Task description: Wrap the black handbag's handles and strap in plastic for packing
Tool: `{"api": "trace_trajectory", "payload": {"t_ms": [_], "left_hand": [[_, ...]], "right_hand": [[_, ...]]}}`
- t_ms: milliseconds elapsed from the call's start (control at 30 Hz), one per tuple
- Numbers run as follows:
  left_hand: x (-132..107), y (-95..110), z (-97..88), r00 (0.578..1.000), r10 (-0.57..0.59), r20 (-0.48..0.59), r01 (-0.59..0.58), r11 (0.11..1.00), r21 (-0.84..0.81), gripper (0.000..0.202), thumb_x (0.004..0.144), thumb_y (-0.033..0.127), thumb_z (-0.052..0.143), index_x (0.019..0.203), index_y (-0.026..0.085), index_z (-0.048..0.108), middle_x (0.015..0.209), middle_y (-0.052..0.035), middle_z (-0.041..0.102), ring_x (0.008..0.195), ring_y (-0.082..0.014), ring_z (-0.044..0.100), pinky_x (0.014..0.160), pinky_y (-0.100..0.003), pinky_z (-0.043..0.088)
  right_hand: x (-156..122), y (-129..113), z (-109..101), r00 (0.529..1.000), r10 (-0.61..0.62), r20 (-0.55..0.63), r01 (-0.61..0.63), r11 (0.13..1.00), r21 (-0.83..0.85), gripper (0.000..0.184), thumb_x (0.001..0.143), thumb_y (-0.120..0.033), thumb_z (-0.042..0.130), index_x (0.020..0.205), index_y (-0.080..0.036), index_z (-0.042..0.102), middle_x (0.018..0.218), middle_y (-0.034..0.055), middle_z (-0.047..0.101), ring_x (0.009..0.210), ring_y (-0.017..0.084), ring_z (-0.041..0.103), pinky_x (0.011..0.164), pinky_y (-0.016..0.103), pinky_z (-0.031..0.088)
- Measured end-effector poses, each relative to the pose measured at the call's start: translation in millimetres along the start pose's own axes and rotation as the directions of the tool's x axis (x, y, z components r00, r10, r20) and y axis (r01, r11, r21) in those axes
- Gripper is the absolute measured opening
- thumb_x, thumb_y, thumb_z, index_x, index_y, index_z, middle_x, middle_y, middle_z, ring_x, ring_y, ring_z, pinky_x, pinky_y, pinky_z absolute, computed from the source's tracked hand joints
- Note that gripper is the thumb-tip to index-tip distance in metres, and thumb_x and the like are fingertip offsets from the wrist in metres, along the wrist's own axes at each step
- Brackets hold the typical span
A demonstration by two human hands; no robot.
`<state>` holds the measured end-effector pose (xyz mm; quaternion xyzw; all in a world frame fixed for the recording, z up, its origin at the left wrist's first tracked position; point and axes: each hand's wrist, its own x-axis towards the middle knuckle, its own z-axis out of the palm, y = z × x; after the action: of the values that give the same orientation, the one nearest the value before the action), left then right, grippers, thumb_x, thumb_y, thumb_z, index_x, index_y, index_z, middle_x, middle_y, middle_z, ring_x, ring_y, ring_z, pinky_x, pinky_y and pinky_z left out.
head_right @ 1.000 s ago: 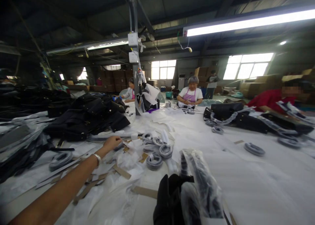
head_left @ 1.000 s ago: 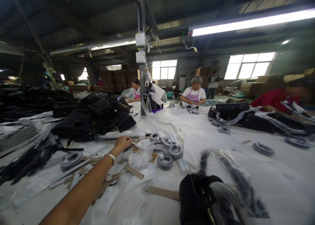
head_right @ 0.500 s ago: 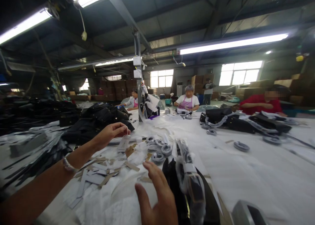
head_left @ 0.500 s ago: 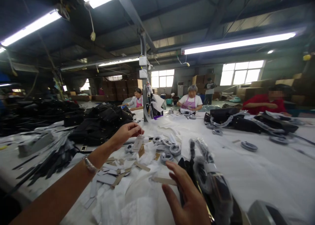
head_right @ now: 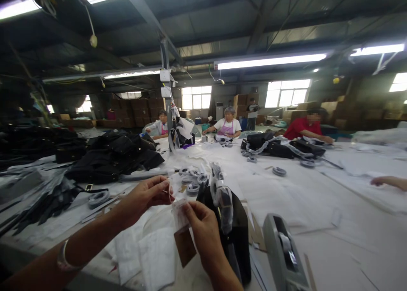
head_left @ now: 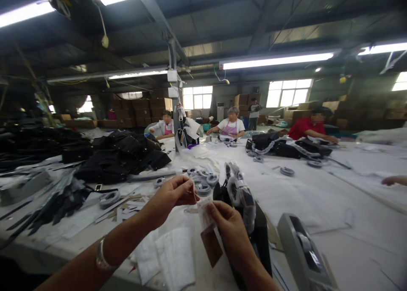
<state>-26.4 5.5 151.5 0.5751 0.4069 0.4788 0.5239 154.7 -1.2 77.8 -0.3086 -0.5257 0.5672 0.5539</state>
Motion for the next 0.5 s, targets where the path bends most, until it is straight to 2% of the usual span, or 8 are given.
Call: {"api": "trace_trajectory", "payload": {"t_ms": [133,267,333,500], "left_hand": [[1,-5,13.2,1.000,0.011,-0.010,-0.012,0.995,-0.097,0.024,0.087,0.037,0.064,0.079,0.016,0.056,0.071,0.0006,0.061,0.059,-0.0092,0.060,0.064,-0.022,0.054],[2,-4,24.5,1.000,0.011,0.014,-0.009,0.988,-0.152,0.023,0.086,0.035,0.066,0.079,0.017,0.053,0.064,0.0062,0.050,0.040,-0.0011,0.034,0.039,-0.012,0.033],[1,-2,28.6,0.999,-0.002,0.049,0.010,0.986,-0.167,0.022,0.087,0.034,0.064,0.078,0.016,0.054,0.067,0.0046,0.054,0.039,-0.0001,0.029,0.038,-0.012,0.027],[0,1,36.1,0.997,0.034,0.075,-0.017,0.978,-0.208,0.019,0.090,0.031,0.060,0.084,0.013,0.060,0.090,-0.0052,0.066,0.046,0.0000,0.037,0.041,-0.013,0.027]], "right_hand": [[-14,-11,-11,1.000,0.026,0.008,-0.027,0.998,0.054,0.038,0.078,-0.051,0.072,0.096,-0.018,0.076,0.096,0.0071,0.074,0.091,0.025,0.065,0.084,0.034,0.048],[-25,-15,-19,0.993,0.107,0.043,-0.114,0.972,0.204,0.040,0.080,-0.048,0.071,0.108,-0.020,0.073,0.093,0.0066,0.075,0.085,0.024,0.068,0.084,0.035,0.049],[-29,-12,-21,0.989,0.138,0.048,-0.146,0.954,0.263,0.044,0.080,-0.047,0.072,0.114,-0.020,0.070,0.093,0.0068,0.075,0.085,0.024,0.068,0.086,0.037,0.049],[-38,-1,-21,0.983,0.181,0.039,-0.185,0.939,0.289,0.049,0.078,-0.045,0.074,0.119,-0.018,0.067,0.101,0.0071,0.075,0.097,0.026,0.067,0.094,0.038,0.046]]}}
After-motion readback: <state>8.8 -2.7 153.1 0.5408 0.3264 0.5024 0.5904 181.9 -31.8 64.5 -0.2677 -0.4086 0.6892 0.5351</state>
